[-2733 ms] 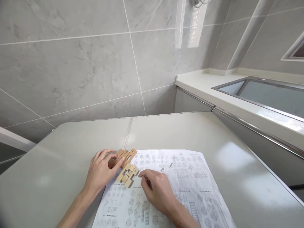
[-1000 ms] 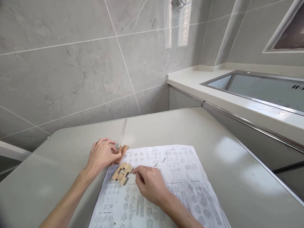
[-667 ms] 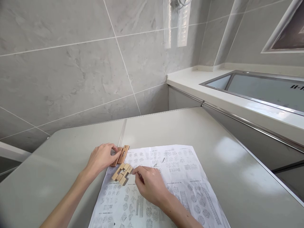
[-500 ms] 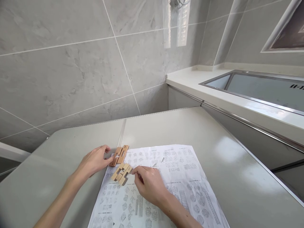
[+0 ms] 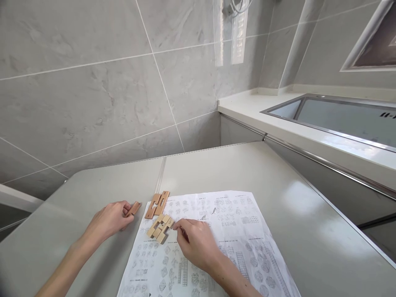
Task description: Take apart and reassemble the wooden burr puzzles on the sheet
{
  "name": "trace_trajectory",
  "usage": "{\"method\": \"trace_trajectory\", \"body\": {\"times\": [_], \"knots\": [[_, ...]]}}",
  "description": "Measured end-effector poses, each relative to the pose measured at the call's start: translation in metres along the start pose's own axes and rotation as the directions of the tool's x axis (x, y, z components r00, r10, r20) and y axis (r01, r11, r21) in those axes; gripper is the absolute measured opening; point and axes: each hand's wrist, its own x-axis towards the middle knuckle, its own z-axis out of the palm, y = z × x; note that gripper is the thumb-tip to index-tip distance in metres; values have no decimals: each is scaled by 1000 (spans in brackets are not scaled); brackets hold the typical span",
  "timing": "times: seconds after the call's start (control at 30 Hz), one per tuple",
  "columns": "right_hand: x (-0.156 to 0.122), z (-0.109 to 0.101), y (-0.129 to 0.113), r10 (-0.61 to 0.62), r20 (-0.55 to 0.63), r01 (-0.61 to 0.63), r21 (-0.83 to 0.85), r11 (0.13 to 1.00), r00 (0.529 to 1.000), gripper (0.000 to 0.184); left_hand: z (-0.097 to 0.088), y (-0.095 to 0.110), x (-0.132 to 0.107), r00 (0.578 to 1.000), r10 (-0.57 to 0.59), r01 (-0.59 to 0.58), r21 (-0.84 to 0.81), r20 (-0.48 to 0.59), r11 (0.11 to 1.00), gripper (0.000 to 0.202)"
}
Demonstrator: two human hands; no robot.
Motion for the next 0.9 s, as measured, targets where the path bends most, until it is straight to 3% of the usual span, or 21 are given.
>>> {"method": "trace_trajectory", "body": {"times": [0.13,0.33,0.47,0.57,0.67,0.8,0.9], "knots": [[0,1,1,-8,-10,8,-19,1000,1000,29,-7,15,3,1000,12,-12,-38,-12,999,9],[2,1,0,-17,-13,16,-19,1000,1000,29,-16,45,8,995,98,-104,-297,-37,949,18],[2,1,-2,-18,-27,18,-13,1000,999,28,-12,59,10,997,72,-65,-230,22,971,17],[2,1,-2,-12,-15,12,-19,1000,1000,29,-3,60,12,998,67,-69,-214,-16,975,20],[1,2,-1,-10,-12,9,-34,999,1000,29,7,61,12,994,69,-87,-226,-84,970,35],[2,4,0,-19,-30,18,-40,999,999,27,11,74,8,997,47,-57,-165,-63,985,49],[3,6,1,-34,-47,32,-44,999,998,26,9,86,6,997,37,-44,-99,-70,994,40]]}}
